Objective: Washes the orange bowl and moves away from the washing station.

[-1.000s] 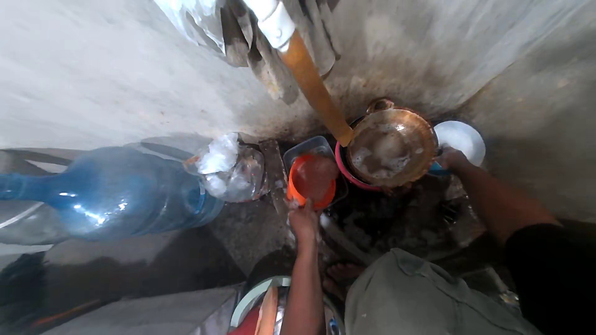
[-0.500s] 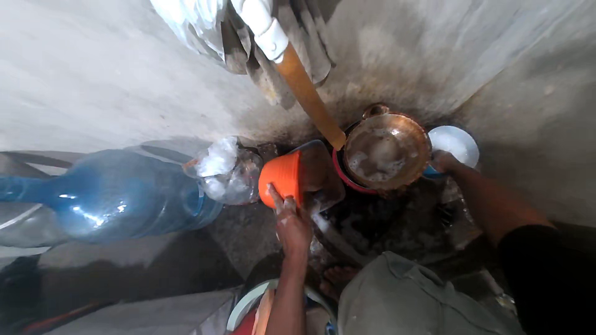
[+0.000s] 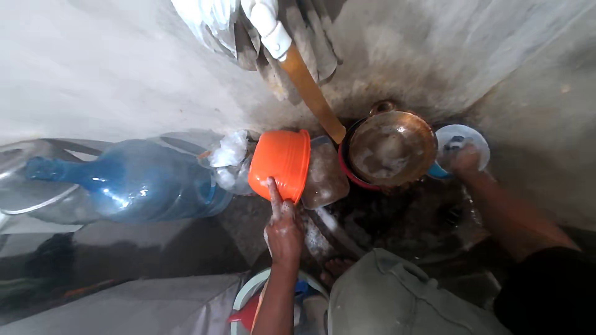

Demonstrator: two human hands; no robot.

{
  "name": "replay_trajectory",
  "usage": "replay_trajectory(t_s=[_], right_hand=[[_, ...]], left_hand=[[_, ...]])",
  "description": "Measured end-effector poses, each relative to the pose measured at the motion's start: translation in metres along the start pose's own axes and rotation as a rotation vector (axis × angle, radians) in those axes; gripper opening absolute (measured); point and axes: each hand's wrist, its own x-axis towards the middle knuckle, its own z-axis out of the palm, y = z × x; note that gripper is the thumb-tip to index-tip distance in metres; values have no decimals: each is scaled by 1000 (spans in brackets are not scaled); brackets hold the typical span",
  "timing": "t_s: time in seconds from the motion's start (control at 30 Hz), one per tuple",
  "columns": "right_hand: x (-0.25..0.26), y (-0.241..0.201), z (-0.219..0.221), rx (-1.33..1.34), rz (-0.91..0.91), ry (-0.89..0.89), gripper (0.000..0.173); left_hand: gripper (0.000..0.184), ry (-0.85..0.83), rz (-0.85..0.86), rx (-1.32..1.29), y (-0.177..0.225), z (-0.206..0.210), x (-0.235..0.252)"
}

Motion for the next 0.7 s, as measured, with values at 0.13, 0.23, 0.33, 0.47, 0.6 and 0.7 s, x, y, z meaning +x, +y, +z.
replay_trajectory(t_s=[0.13,0.23,0.33,0.47,0.6,0.7], right_hand=[[-35,-13,-28,459,-3,255,67],[-94,-35,-54,710,-222,280,63],[-160,-60,-60,962,-565,150,59],[-234,-119,-26,1034,-739,-360,51],[-274,-198,33,464,-849,-784,48],[-300,-229,63,390,-884,-998,36]], left_hand=[[15,1,-170,-239,6,-6,0],[30,-57,-424,-473,10,-7,-3],[43,-95,-518,-588,15,-4,-17],[62,-127,-615,-814,30,-6,-33],[59,-127,-694,-1010,43,-10,-51],[50,-140,-680,-908,41,-13,-66]])
